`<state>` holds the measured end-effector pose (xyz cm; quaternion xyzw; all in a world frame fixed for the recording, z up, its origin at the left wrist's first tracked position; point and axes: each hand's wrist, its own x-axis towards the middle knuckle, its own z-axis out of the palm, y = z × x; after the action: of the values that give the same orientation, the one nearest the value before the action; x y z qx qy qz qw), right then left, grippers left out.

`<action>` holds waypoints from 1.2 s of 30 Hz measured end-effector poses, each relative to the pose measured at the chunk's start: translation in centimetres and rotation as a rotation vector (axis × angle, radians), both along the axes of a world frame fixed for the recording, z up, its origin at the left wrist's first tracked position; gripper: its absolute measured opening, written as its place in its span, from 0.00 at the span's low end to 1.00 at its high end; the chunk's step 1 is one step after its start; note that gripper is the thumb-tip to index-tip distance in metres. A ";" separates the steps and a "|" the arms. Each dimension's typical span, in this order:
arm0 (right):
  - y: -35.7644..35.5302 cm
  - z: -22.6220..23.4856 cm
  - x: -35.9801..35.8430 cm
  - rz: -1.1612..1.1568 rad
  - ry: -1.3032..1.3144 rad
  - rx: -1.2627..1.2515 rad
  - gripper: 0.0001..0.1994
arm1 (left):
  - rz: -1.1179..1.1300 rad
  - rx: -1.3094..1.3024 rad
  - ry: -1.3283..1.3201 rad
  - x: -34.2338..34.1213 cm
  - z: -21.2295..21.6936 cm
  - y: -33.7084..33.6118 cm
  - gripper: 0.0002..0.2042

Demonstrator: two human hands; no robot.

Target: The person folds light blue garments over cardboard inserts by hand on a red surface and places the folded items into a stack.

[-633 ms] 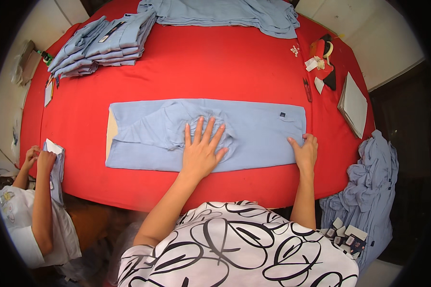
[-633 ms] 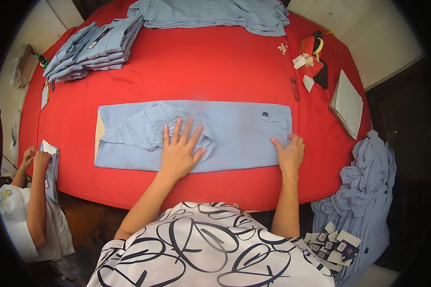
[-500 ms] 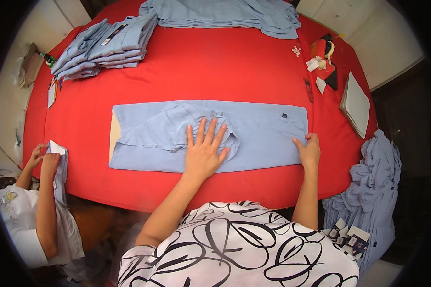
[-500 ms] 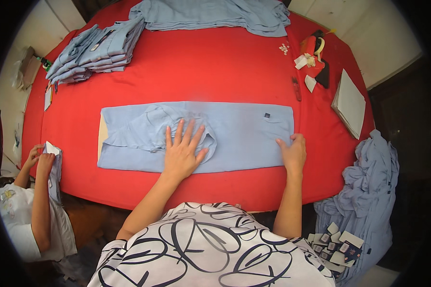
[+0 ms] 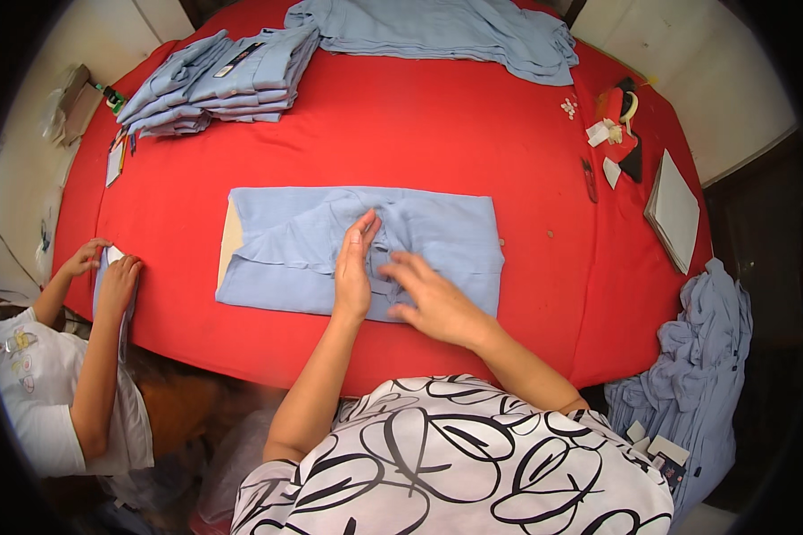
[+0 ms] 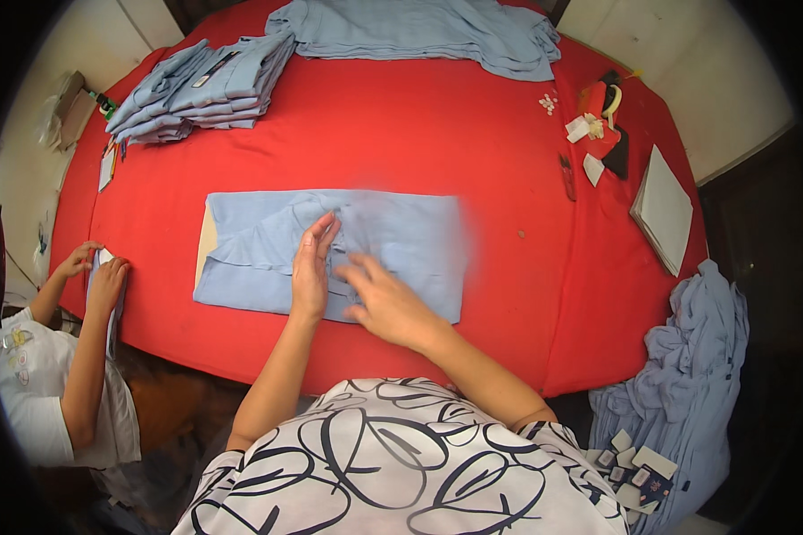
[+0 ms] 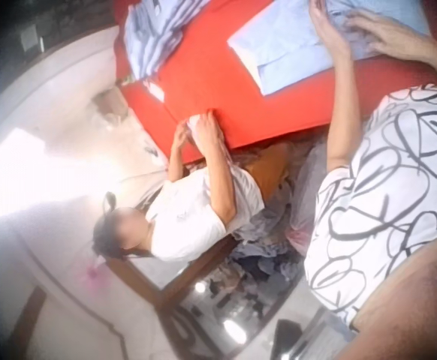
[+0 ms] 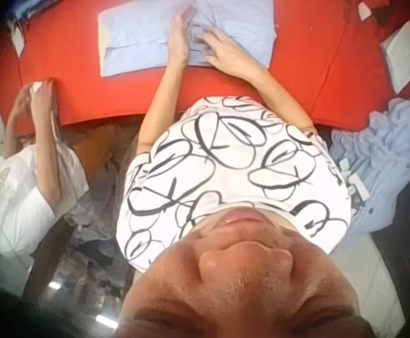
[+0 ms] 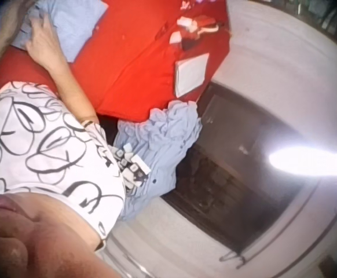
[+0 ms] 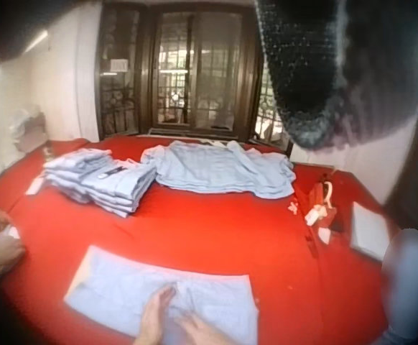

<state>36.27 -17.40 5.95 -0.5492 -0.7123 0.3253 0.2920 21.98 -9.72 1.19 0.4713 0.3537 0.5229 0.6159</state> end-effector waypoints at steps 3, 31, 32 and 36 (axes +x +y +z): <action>-1.0 0.5 1.0 -0.047 0.213 0.030 0.16 | 0.093 0.047 0.065 -0.3 1.0 -0.2 0.20; -0.9 1.1 6.7 -0.377 0.869 -0.058 0.25 | 0.058 0.024 0.951 -6.1 7.8 1.9 0.31; -0.9 1.2 7.2 -0.423 0.805 -0.041 0.25 | 0.079 0.034 0.890 -10.0 8.8 4.0 0.25; -0.6 0.3 7.5 -0.402 0.789 -0.269 0.24 | 0.193 -0.188 0.940 -21.9 6.6 8.6 0.21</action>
<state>43.80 -18.01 6.24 -0.5436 -0.3774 0.5359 0.5243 0.11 -1.10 7.74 0.5638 0.6812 0.2739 0.3781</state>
